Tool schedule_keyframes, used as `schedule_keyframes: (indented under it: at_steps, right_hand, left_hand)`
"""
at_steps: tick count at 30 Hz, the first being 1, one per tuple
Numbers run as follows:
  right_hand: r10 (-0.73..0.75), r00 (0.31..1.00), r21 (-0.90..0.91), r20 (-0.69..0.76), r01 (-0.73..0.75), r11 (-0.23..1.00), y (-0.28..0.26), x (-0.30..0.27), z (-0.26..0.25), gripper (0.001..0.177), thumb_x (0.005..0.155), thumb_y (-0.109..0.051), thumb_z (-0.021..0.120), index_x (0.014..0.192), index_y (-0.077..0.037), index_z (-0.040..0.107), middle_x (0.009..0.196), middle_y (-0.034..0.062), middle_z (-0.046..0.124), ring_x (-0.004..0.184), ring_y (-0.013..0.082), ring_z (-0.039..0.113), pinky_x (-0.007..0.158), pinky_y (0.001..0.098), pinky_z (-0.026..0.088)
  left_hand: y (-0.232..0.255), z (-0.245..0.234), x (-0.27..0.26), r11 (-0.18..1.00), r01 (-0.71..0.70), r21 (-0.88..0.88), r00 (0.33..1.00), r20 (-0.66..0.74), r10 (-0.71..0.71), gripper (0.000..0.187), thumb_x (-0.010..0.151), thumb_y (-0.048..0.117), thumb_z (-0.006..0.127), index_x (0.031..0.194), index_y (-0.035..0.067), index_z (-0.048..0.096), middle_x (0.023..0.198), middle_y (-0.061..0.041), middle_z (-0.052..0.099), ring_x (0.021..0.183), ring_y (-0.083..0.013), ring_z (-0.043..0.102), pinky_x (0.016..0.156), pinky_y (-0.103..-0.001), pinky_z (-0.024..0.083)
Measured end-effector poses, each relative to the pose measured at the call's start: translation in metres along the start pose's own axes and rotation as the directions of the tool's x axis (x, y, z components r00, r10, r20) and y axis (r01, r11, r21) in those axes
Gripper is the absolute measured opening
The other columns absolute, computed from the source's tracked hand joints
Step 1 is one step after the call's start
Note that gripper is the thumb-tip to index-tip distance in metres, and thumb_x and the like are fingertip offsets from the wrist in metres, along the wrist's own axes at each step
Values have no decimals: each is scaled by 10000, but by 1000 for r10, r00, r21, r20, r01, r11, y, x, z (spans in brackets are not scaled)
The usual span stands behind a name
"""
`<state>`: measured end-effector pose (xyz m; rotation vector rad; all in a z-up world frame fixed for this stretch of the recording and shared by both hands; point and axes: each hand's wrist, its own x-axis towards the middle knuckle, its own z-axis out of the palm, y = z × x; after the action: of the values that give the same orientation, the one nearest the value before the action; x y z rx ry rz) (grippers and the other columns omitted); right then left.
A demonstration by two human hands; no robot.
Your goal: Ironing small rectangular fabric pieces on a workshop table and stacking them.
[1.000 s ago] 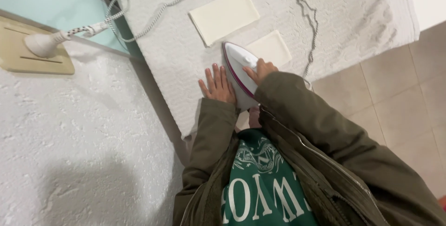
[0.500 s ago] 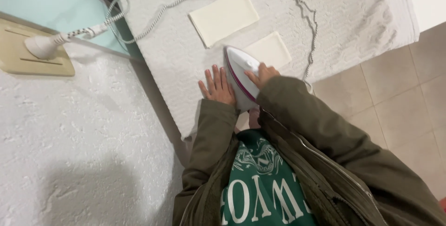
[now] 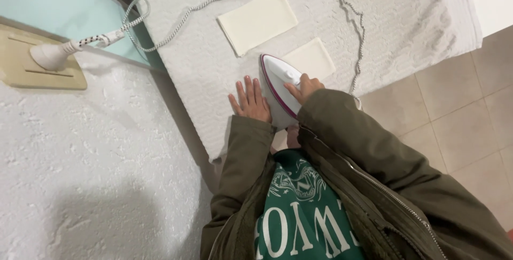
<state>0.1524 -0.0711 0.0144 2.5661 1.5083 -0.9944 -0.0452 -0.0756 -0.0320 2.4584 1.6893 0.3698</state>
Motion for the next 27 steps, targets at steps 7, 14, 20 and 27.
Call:
schedule_keyframes:
  at_steps: [7, 14, 20, 27]
  right_hand:
    - [32, 997, 51, 71, -35, 998, -16, -10, -32, 653, 984, -586, 549, 1111, 54, 587, 882, 290, 709, 722, 401, 748, 548, 492, 617]
    - [33, 999, 39, 7, -33, 999, -9, -9, -35, 676, 992, -599, 566, 1111, 65, 608, 889, 283, 711, 729, 390, 742, 575, 481, 604]
    - [72, 997, 25, 34, -73, 997, -5, -5, -41, 687, 984, -609, 562, 1128, 61, 601, 885, 282, 714, 746, 390, 750, 590, 486, 612]
    - [41, 998, 5, -52, -41, 999, 9, 13, -34, 671, 988, -606, 584, 1098, 55, 621, 904, 286, 709, 786, 418, 747, 614, 513, 612]
  left_hand:
    - [3, -10, 1, 1000, 7, 24, 998, 56, -8, 665, 1037, 287, 519, 1638, 103, 302, 1723, -118, 175, 1589, -356, 140, 1261, -629, 98]
    - [5, -22, 0, 1000, -4, 22, 995, 100, 2, 663, 1050, 283, 488, 1646, 91, 270, 1726, -127, 150, 1592, -360, 121, 1263, -622, 73]
    - [29, -23, 25, 998, 57, 27, 974, 220, -62, 722, 999, 269, 515, 1635, 67, 238, 1720, -108, 105, 1575, -378, 89, 1209, -679, 37]
    - [32, 15, 36, 993, 17, -120, 999, 31, -13, 685, 1042, 299, 507, 1637, 88, 242, 1728, -48, 98, 1588, -356, 85, 1232, -697, 26]
